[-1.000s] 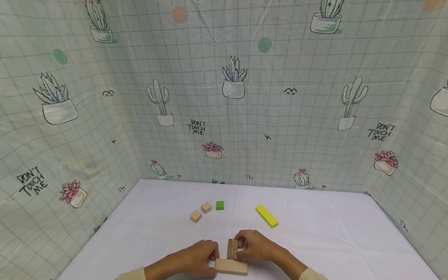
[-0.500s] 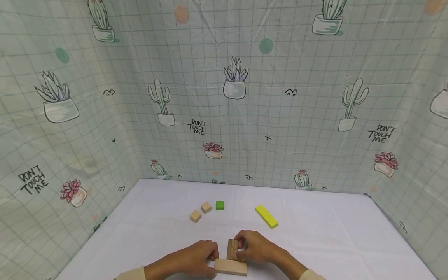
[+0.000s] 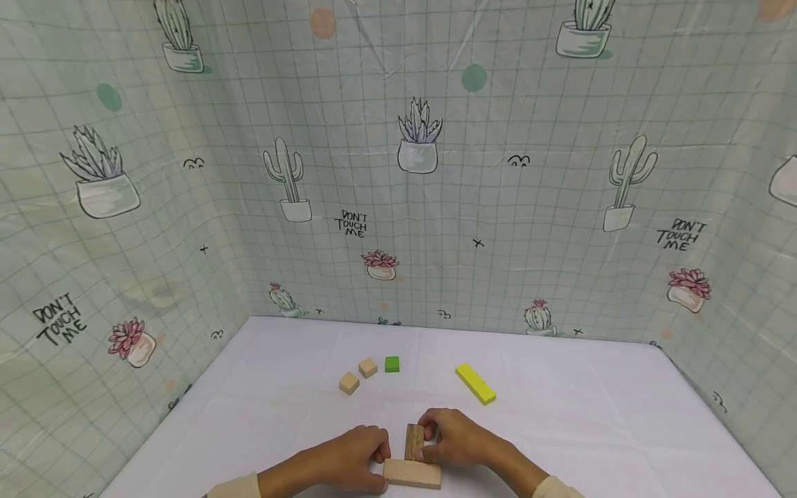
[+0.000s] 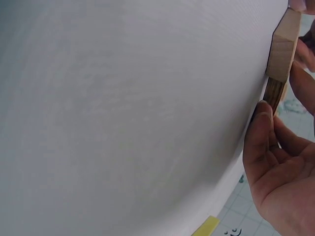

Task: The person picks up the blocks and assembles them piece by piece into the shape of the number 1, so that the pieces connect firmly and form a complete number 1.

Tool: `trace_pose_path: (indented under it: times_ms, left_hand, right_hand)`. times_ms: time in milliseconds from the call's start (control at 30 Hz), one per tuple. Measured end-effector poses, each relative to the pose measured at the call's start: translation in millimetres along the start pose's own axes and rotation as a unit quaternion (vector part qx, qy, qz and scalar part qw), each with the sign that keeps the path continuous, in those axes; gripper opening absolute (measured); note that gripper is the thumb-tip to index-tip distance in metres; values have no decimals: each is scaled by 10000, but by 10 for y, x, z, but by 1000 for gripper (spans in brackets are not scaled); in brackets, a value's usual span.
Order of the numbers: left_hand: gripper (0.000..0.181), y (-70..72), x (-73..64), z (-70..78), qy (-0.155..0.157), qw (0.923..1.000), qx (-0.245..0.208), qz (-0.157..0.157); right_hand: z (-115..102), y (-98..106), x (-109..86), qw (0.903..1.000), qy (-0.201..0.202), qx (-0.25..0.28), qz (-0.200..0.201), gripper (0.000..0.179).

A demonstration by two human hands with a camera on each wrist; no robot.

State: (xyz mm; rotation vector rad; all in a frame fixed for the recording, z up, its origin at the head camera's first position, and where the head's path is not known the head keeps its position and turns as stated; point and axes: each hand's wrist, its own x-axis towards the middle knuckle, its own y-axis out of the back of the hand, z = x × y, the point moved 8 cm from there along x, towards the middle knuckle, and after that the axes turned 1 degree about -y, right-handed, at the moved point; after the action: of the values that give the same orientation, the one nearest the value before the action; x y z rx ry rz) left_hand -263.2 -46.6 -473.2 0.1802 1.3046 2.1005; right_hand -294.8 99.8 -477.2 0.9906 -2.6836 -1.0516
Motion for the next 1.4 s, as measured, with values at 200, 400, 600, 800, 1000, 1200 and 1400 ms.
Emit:
trace_pose_path:
  times_ms: [200, 400, 600, 800, 1000, 1200, 1400]
  left_hand:
    - [26, 6, 6, 13, -75, 10000, 31, 23]
    - [25, 13, 13, 23, -60, 10000, -1, 0]
    - [25, 30, -3, 38, 42, 10000, -58, -42]
    - [25, 40, -20, 54, -13, 10000, 22, 3]
    - [25, 35, -20, 55, -127, 9999, 75, 63]
    - [25, 40, -19, 60, -110, 9999, 54, 59]
    - [24, 24, -17, 48, -82, 10000, -11, 8]
  right_hand:
    - [2, 13, -6, 10000, -32, 58, 0, 48]
    - [-1, 20, -17, 9999, 18, 137, -30, 47]
    - [-4, 42, -50, 9998, 161, 98, -54, 49]
    - [35, 124, -111, 9996, 241, 110, 41, 53]
    - [97, 272, -151, 9990, 253, -87, 345, 55]
    - [146, 458, -193, 9967, 264, -252, 726, 59]
    - [225, 656, -241, 9926, 126, -417, 1132, 65]
